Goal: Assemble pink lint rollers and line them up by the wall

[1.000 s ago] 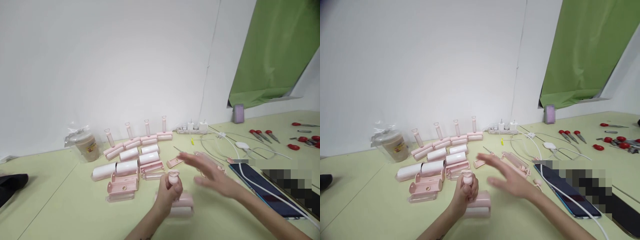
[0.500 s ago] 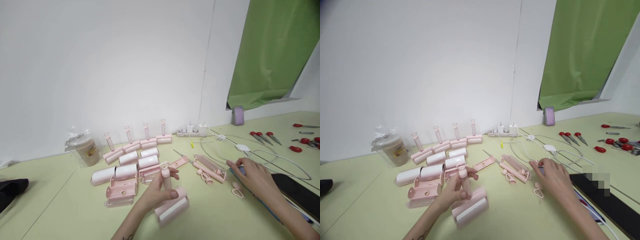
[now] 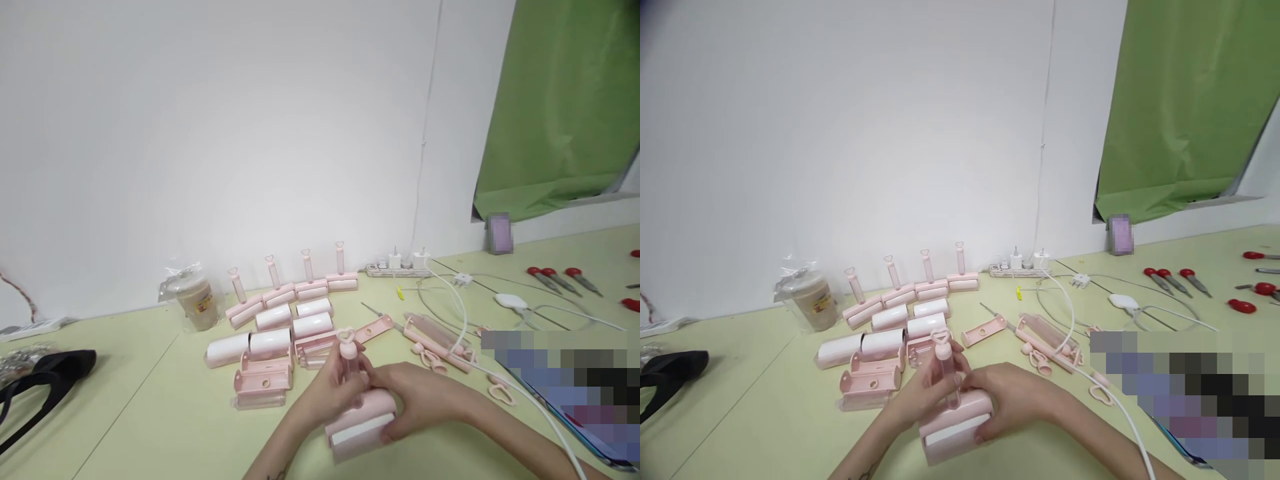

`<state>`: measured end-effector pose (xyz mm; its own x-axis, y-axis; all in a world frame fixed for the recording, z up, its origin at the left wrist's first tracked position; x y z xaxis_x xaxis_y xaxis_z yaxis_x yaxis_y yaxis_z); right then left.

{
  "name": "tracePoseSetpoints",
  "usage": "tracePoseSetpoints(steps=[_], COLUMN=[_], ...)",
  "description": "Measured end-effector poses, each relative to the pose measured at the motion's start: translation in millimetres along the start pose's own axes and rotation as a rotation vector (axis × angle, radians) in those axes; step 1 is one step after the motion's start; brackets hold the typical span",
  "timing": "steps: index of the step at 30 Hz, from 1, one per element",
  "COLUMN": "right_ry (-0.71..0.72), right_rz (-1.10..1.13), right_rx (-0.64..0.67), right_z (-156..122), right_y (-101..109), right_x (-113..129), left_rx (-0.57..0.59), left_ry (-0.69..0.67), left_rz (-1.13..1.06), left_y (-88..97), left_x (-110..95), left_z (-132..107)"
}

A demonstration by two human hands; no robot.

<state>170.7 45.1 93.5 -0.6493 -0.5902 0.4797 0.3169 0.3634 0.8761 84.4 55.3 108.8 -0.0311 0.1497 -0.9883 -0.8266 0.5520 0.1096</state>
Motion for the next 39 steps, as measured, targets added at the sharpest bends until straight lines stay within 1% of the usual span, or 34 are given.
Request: tracePoseSetpoints(steps=[2, 3, 5, 7, 8, 9, 10, 11, 13, 16, 19, 21, 23, 25, 27, 29, 30, 31, 33, 35, 37, 39], right_ry=[-0.003, -0.005, -0.025, -0.082, -0.108, -0.127, -0.134, -0.136, -0.154, -0.192, -0.222, -0.230, -0.228, -0.227, -0.230, -0.214, -0.187, -0.144, -0.013, 0.158, 0.313, 0.413], right_rz=[0.020, 0.034, 0.036, -0.038, -0.095, -0.126, -0.144, -0.156, -0.179, -0.219, -0.243, -0.244, -0.234, -0.219, -0.208, -0.203, -0.202, -0.202, -0.205, -0.219, -0.242, -0.265], right_rx=[-0.016, -0.050, -0.172, -0.330, -0.391, -0.422, -0.436, -0.432, -0.423, -0.393, -0.393, -0.407, -0.431, -0.476, -0.545, -0.624, -0.658, -0.681, -0.683, -0.603, -0.470, -0.365], right_z=[-4.9, -7.2, -8.4, -2.9, 3.3, 12.4, 23.7, 36.5, 61.8, 93.8, 114.3, 121.7, 124.3, 122.1, 115.6, 106.4, 101.6, 97.2, 91.2, 90.5, 94.2, 100.1], right_y=[8.0, 16.5, 42.7, 76.0, 91.3, 103.3, 112.4, 118.4, 124.1, 118.9, 109.9, 104.9, 100.8, 98.2, 97.3, 96.7, 95.8, 93.6, 83.6, 63.1, 34.3, 6.3], right_x=[-3.6, -6.6, -17.3, -35.2, -45.1, -55.8, -66.6, -77.6, -100.0, -128.0, -144.9, -151.3, -155.6, -158.3, -157.9, -149.1, -139.7, -126.2, -87.5, -37.3, 13.2, 52.0], left_rx=[-0.121, -0.203, -0.416, -0.655, -0.766, -0.854, -0.909, -0.928, -0.889, -0.833, -0.845, -0.841, -0.879, -0.962, -1.058, -1.109, -1.114, -1.106, -1.064, -1.020, -0.980, -0.941], left_ry=[-0.062, -0.104, -0.189, -0.263, -0.274, -0.272, -0.261, -0.246, -0.236, -0.248, -0.248, -0.248, -0.242, -0.226, -0.173, -0.048, 0.036, 0.120, 0.242, 0.284, 0.301, 0.321], left_rz=[0.177, 0.232, 0.263, 0.270, 0.286, 0.311, 0.343, 0.379, 0.441, 0.480, 0.484, 0.489, 0.471, 0.445, 0.453, 0.526, 0.569, 0.603, 0.634, 0.633, 0.647, 0.683], left_y=[16.8, 27.9, 54.5, 80.9, 91.9, 100.4, 106.1, 109.1, 108.4, 102.6, 100.8, 102.3, 110.7, 125.6, 142.6, 157.2, 163.2, 168.1, 174.2, 176.2, 175.1, 172.5], left_x=[-4.9, -7.8, -12.0, -12.5, -10.4, -7.4, -4.2, -1.3, 2.3, 2.6, 0.7, -2.1, -6.5, -10.9, -11.0, -2.5, 5.4, 14.9, 34.0, 46.8, 53.2, 55.8], left_z=[-12.9, -21.5, -42.8, -67.4, -78.7, -87.9, -94.1, -97.1, -96.3, -92.6, -90.9, -89.2, -91.6, -100.1, -113.3, -126.2, -131.9, -136.8, -143.3, -145.5, -144.7, -143.5])
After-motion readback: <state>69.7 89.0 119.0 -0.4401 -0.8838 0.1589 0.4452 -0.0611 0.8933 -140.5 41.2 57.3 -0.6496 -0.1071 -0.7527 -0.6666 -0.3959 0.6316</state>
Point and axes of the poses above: each hand's wrist, its own z-axis towards the middle knuckle, its own y-axis out of the back of the hand, x = y × z, the point moved 8 cm from there along z, towards the middle knuckle, and after that the axes turned 4 degrees about y, right-handed, at the moved point
